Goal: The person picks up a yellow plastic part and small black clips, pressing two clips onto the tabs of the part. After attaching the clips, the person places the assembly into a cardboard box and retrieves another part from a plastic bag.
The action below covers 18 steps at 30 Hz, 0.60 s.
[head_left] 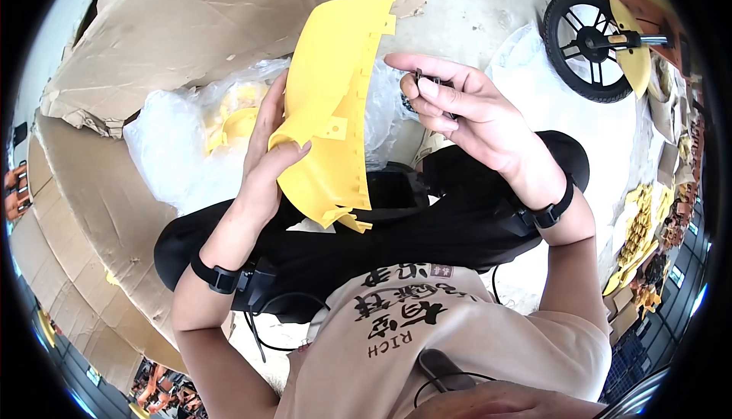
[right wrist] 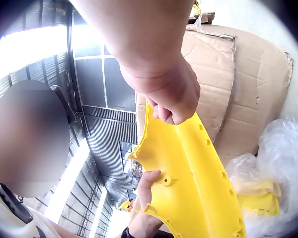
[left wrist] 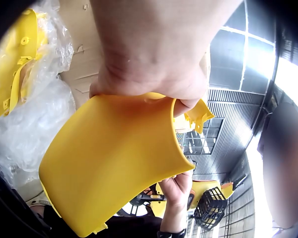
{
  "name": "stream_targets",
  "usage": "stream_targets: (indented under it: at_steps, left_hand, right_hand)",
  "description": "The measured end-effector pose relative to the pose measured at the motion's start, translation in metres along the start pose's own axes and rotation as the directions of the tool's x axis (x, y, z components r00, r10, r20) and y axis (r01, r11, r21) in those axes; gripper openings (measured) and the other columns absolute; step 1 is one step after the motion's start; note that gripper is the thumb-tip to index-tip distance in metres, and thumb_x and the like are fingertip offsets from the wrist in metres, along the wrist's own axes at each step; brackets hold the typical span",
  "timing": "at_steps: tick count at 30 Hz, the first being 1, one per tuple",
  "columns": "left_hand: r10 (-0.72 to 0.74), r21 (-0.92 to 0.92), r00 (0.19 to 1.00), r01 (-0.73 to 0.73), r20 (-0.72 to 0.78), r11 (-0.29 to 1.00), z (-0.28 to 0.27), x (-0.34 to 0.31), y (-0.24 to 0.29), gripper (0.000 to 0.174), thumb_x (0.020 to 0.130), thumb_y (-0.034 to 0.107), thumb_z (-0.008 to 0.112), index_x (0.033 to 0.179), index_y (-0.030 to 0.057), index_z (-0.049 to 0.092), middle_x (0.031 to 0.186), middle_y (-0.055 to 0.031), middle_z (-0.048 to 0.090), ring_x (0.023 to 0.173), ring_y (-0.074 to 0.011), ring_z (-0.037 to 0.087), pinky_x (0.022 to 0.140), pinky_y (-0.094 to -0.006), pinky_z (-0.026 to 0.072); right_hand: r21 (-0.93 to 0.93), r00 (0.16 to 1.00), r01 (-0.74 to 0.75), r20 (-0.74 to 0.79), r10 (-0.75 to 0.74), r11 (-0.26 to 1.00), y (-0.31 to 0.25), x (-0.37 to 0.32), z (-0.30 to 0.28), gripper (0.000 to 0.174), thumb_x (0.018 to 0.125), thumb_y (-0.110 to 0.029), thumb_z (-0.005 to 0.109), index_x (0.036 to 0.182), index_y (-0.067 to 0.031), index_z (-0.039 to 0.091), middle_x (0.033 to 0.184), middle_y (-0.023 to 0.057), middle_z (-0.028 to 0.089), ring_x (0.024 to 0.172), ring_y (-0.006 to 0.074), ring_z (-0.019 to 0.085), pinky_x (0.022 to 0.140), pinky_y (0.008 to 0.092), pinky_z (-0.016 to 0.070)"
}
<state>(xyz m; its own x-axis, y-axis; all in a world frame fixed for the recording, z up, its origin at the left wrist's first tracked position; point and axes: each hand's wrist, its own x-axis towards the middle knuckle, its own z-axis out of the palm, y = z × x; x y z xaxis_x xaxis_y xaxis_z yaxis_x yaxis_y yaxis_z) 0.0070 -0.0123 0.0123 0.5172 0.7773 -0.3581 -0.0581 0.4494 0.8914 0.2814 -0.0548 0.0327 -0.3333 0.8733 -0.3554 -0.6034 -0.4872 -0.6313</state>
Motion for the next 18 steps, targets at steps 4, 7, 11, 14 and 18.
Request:
stream_targets:
  at_steps: [4, 7, 11, 14, 18]
  left_hand:
    - [0.008, 0.012, 1.000, -0.008, 0.006, 1.000, 0.0000, -0.0005, 0.0006, 0.092, 0.074, 0.021, 0.058, 0.155, 0.0045, 0.019, 0.153, -0.0170, 0.033, 0.141, -0.0287, 0.034, 0.114, -0.0386, 0.0288]
    - [0.007, 0.026, 1.000, -0.007, -0.007, 1.000, 0.0022, -0.0001, 0.0004, 0.092, 0.073, 0.022, 0.058, 0.155, 0.0041, 0.020, 0.152, -0.0172, 0.034, 0.140, -0.0287, 0.034, 0.114, -0.0386, 0.0290]
    - [-0.003, 0.009, 1.000, 0.003, -0.003, 1.000, 0.0027, -0.0013, -0.0001, 0.092, 0.074, 0.022, 0.059, 0.155, 0.0041, 0.020, 0.152, -0.0173, 0.034, 0.140, -0.0286, 0.035, 0.114, -0.0386, 0.0291]
    - [-0.017, -0.003, 1.000, 0.017, -0.001, 1.000, 0.0035, -0.0020, 0.0000, 0.092, 0.074, 0.022, 0.059, 0.155, 0.0041, 0.020, 0.152, -0.0176, 0.033, 0.141, -0.0285, 0.034, 0.114, -0.0385, 0.0290]
    - [-0.039, -0.003, 0.999, 0.039, -0.009, 0.999, 0.0039, -0.0023, -0.0019, 0.092, 0.074, 0.022, 0.059, 0.155, 0.0040, 0.019, 0.153, -0.0180, 0.033, 0.141, -0.0286, 0.034, 0.115, -0.0381, 0.0285]
  right_hand:
    - [-0.054, 0.998, -0.037, -0.046, 0.034, 0.998, -0.0013, -0.0002, 0.0022, 0.042, 0.097, -0.011, 0.060, 0.136, 0.0042, 0.052, 0.099, 0.0034, 0.060, 0.070, 0.0057, 0.041, 0.056, 0.0176, 0.0325]
    - [-0.057, 0.998, -0.045, -0.055, 0.041, 0.997, -0.0005, -0.0014, -0.0013, 0.039, 0.097, -0.011, 0.062, 0.133, 0.0034, 0.056, 0.098, 0.0027, 0.060, 0.068, 0.0060, 0.041, 0.057, 0.0176, 0.0336]
    - [-0.045, 0.996, -0.033, -0.079, 0.030, 0.998, 0.0001, -0.0008, -0.0005, 0.034, 0.096, -0.014, 0.064, 0.127, 0.0006, 0.062, 0.094, 0.0003, 0.058, 0.066, 0.0062, 0.038, 0.058, 0.0173, 0.0336]
    - [-0.022, 0.994, -0.048, -0.102, 0.046, 0.999, -0.0020, -0.0006, 0.0040, 0.034, 0.097, -0.015, 0.063, 0.126, 0.0016, 0.062, 0.093, -0.0001, 0.056, 0.065, 0.0057, 0.038, 0.057, 0.0172, 0.0333]
    - [-0.051, 0.993, -0.058, -0.109, 0.052, 0.997, -0.0028, -0.0015, 0.0053, 0.033, 0.098, -0.016, 0.061, 0.126, 0.0022, 0.062, 0.091, -0.0003, 0.057, 0.065, 0.0047, 0.039, 0.056, 0.0176, 0.0324]
